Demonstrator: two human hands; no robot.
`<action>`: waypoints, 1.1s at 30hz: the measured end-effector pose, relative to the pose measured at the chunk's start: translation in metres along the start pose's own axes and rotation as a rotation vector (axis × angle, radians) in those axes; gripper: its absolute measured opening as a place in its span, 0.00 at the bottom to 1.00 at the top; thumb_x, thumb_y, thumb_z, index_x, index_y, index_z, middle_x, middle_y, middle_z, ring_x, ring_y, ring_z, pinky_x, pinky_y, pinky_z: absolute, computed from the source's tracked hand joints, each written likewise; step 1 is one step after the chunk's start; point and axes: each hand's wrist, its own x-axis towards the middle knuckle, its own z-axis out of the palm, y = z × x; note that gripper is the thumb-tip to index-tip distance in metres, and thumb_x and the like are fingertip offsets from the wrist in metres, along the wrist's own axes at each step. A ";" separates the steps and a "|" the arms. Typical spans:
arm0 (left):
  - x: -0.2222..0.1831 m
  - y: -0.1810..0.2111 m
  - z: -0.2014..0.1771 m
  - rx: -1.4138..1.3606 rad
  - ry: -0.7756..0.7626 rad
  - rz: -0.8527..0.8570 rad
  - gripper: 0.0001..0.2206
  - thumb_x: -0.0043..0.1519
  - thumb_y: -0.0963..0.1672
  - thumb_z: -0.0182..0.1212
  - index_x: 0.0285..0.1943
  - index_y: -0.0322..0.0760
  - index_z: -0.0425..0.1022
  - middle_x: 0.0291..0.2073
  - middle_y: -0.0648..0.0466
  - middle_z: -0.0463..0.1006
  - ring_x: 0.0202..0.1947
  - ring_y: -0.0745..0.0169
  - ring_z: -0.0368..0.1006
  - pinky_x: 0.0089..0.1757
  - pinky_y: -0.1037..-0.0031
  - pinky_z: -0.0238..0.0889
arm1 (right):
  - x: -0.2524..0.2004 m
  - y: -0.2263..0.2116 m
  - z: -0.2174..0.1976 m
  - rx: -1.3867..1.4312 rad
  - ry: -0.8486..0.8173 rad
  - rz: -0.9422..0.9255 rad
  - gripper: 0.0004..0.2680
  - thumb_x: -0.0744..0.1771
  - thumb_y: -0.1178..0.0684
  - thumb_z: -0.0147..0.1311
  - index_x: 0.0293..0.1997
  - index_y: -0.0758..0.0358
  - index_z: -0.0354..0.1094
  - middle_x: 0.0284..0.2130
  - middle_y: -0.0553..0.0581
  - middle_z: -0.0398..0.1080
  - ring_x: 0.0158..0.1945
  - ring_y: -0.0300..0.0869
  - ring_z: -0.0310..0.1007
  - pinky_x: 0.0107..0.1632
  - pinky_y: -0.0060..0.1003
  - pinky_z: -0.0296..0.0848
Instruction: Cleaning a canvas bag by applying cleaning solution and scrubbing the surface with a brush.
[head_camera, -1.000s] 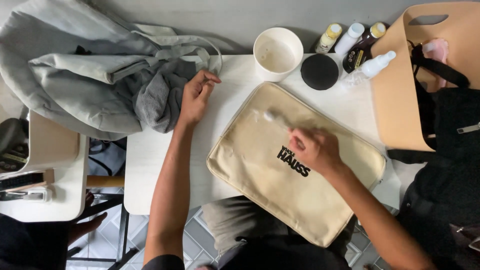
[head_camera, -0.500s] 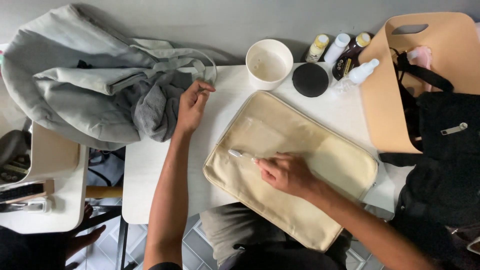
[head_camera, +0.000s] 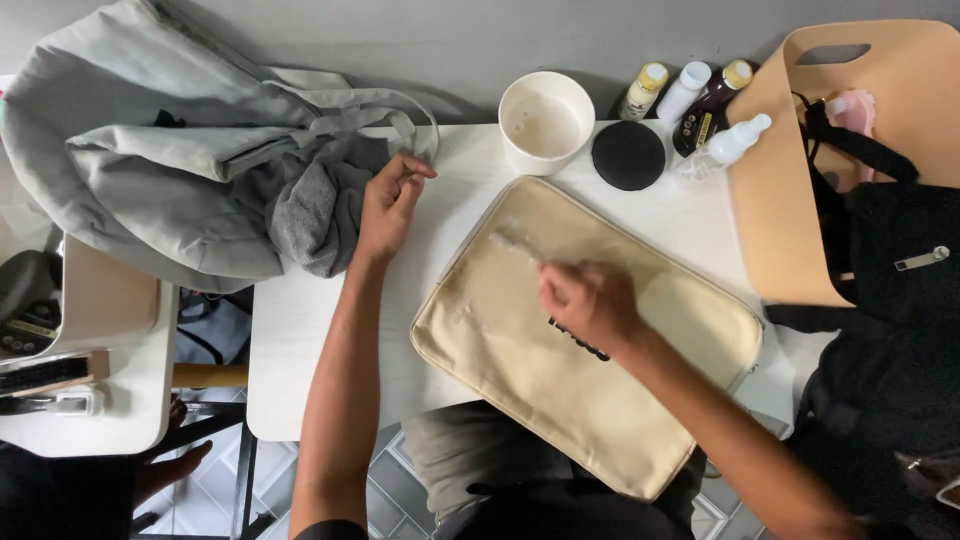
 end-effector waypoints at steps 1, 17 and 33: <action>-0.001 -0.002 -0.001 0.002 0.003 0.000 0.10 0.65 0.38 0.48 0.45 0.34 0.77 0.13 0.58 0.59 0.20 0.72 0.46 0.28 0.77 0.48 | -0.006 -0.017 -0.001 0.002 0.000 -0.003 0.05 0.64 0.53 0.57 0.30 0.48 0.65 0.12 0.49 0.63 0.19 0.44 0.70 0.26 0.36 0.71; -0.003 0.005 -0.002 0.027 -0.003 -0.054 0.09 0.65 0.38 0.49 0.45 0.35 0.77 0.13 0.59 0.58 0.21 0.71 0.48 0.31 0.77 0.50 | -0.024 0.028 0.013 0.149 -0.070 -0.030 0.02 0.63 0.55 0.59 0.33 0.50 0.70 0.14 0.49 0.69 0.20 0.44 0.74 0.29 0.37 0.74; -0.001 -0.004 -0.001 0.019 -0.023 -0.028 0.10 0.65 0.37 0.47 0.46 0.32 0.77 0.14 0.59 0.57 0.22 0.72 0.47 0.30 0.79 0.48 | -0.042 -0.043 -0.008 0.230 -0.043 -0.118 0.04 0.61 0.56 0.58 0.33 0.47 0.72 0.13 0.49 0.67 0.18 0.43 0.72 0.25 0.37 0.73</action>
